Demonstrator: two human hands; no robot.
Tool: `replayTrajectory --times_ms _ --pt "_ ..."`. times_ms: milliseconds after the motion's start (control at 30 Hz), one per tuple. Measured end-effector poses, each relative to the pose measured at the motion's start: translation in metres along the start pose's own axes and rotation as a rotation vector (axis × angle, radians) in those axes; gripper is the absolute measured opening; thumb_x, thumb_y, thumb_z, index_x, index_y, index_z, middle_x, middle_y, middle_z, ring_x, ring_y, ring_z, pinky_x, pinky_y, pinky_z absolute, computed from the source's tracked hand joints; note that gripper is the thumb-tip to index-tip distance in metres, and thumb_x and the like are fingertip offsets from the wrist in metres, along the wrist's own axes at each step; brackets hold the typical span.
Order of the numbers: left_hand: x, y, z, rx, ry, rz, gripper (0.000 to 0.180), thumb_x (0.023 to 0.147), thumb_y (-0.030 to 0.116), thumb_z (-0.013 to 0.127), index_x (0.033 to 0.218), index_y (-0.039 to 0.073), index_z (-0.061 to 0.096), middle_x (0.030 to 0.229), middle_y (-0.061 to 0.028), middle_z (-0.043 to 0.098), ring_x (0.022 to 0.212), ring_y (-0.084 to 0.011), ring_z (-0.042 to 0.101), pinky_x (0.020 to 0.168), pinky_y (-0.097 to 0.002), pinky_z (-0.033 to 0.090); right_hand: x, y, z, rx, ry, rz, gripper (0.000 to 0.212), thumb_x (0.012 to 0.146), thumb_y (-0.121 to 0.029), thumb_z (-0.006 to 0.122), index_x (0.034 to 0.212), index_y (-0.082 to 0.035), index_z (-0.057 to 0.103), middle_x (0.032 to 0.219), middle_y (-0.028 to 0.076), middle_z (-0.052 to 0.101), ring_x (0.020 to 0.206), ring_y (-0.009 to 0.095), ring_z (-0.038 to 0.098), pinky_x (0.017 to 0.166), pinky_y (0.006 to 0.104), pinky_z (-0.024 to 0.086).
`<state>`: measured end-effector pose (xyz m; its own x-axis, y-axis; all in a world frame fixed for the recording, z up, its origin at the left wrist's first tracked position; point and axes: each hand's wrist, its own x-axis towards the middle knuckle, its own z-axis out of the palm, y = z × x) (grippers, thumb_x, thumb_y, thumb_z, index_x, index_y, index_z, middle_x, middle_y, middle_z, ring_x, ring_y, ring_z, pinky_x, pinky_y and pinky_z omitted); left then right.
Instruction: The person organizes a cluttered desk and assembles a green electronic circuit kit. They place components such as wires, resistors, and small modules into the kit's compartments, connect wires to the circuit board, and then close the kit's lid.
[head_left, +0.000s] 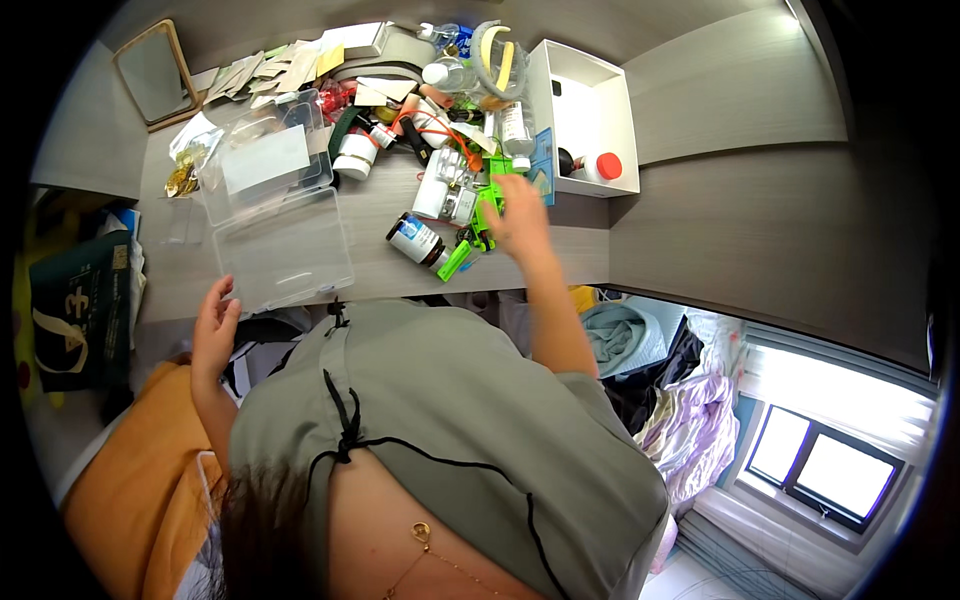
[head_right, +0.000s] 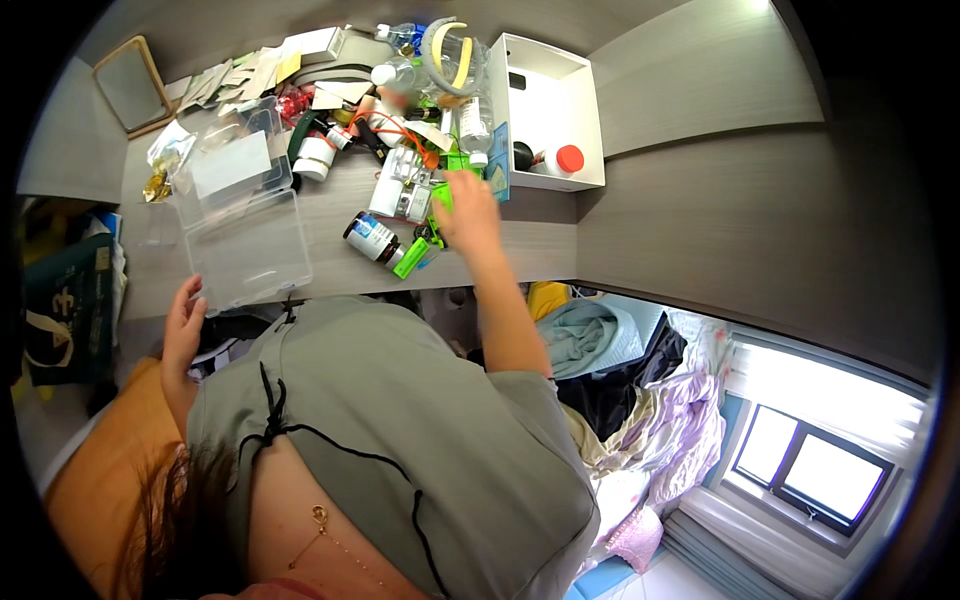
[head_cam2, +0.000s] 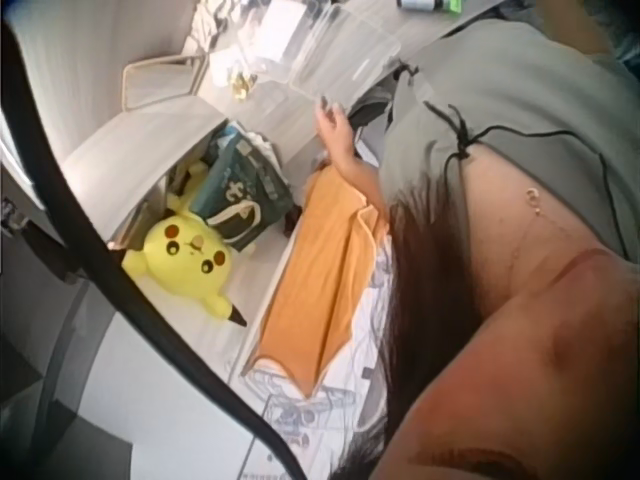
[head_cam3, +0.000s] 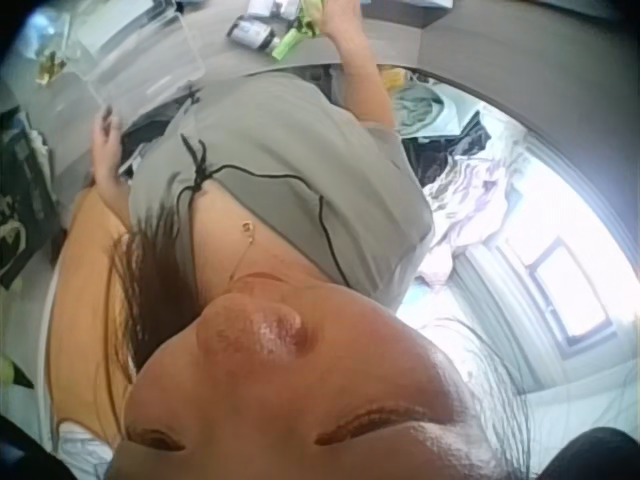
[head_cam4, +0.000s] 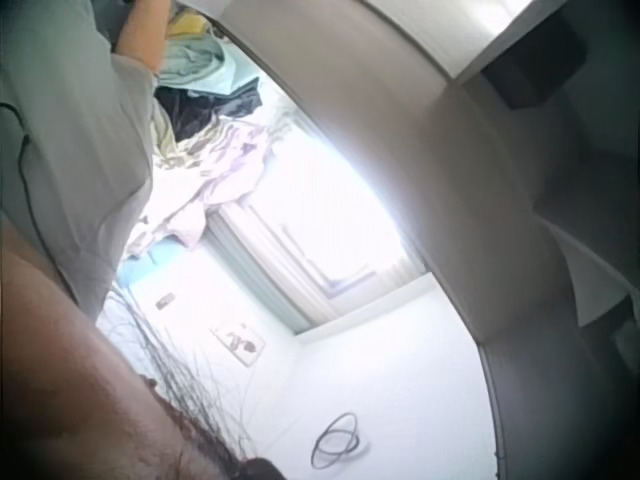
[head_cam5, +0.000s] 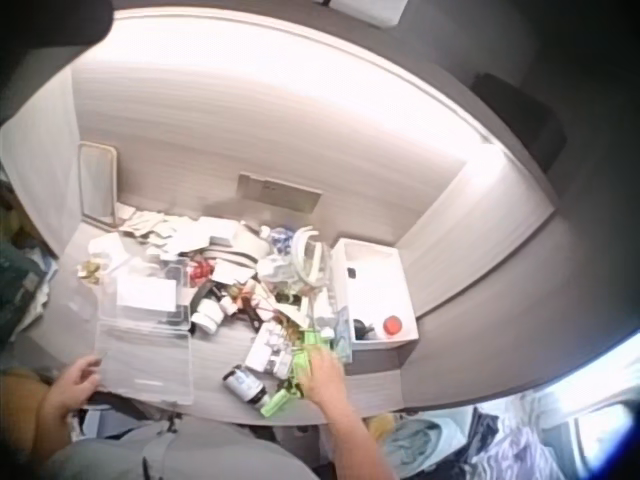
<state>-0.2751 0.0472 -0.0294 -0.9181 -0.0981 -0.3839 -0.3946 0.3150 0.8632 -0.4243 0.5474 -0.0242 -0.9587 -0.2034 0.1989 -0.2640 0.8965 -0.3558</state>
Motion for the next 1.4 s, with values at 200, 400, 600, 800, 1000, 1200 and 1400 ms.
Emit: replayTrajectory --times_ms 200,400,600,800,1000,1200,1400 --pt "0.003 -0.005 -0.007 0.411 0.102 0.085 0.043 0.095 0.022 0.058 0.136 0.01 0.051 0.143 -0.0157 0.045 0.133 -0.0297 0.042 0.097 -0.0361 0.044 -0.004 -0.037 0.049 -0.076 -0.204 0.022 0.068 0.074 -0.022 0.079 0.132 -0.01 0.047 0.122 0.015 0.053 0.106 0.035 0.057 0.088 0.0428 0.049" --pt "0.007 -0.008 -0.005 0.455 0.123 0.01 0.041 0.094 0.024 0.06 0.133 0.014 0.055 0.148 -0.0176 0.039 0.136 -0.0316 0.039 0.096 -0.0368 0.044 -0.005 -0.032 0.058 0.017 -0.156 0.044 0.07 0.071 -0.018 0.081 0.132 -0.009 0.047 0.122 0.017 0.051 0.109 0.036 0.056 0.091 0.0425 0.048" --pt "0.017 -0.026 0.004 0.467 0.004 -0.01 0.044 0.093 0.026 0.061 0.134 0.013 0.054 0.15 -0.0189 0.037 0.137 -0.0322 0.038 0.098 -0.0363 0.043 -0.011 -0.025 0.039 0.256 0.023 0.109 0.071 0.067 -0.016 0.083 0.127 -0.005 0.048 0.117 0.018 0.05 0.105 0.038 0.055 0.091 0.043 0.048" --pt "0.018 -0.031 -0.004 0.433 -0.018 -0.026 0.044 0.094 0.022 0.058 0.137 0.012 0.051 0.15 -0.0206 0.036 0.141 -0.0339 0.033 0.113 -0.0393 0.03 0.022 0.011 -0.013 0.987 0.181 0.371 0.065 0.074 -0.02 0.086 0.124 -0.002 0.048 0.106 0.007 0.058 0.092 0.013 0.058 0.083 0.0281 0.051" --pt "0.017 -0.019 -0.008 0.464 0.024 0.021 0.044 0.095 0.022 0.057 0.137 0.011 0.051 0.15 -0.0202 0.036 0.14 -0.0342 0.034 0.112 -0.0397 0.031 0.083 0.086 -0.084 0.306 0.563 0.443 0.069 0.062 -0.036 0.09 0.11 0.002 0.058 0.095 0.014 0.068 0.089 0.026 0.064 0.083 0.0373 0.051" --pt "-0.001 -0.012 -0.006 0.538 0.056 0.06 0.043 0.095 0.021 0.057 0.137 0.01 0.051 0.148 -0.0195 0.038 0.138 -0.0346 0.037 0.111 -0.04 0.032 0.11 0.194 -0.09 -0.138 0.198 0.675 0.073 0.069 -0.05 0.08 0.123 -0.007 0.056 0.112 0.014 0.068 0.113 0.034 0.057 0.102 0.045 0.04" --pt "-0.018 -0.017 0.002 0.509 0.067 -0.023 0.043 0.095 0.021 0.057 0.136 0.009 0.051 0.147 -0.0193 0.04 0.136 -0.0338 0.038 0.111 -0.0396 0.032 0.137 0.228 -0.078 0.113 -0.31 0.729 0.073 0.068 -0.03 0.087 0.127 -0.003 0.052 0.114 0.018 0.065 0.098 0.028 0.064 0.086 0.0401 0.051"
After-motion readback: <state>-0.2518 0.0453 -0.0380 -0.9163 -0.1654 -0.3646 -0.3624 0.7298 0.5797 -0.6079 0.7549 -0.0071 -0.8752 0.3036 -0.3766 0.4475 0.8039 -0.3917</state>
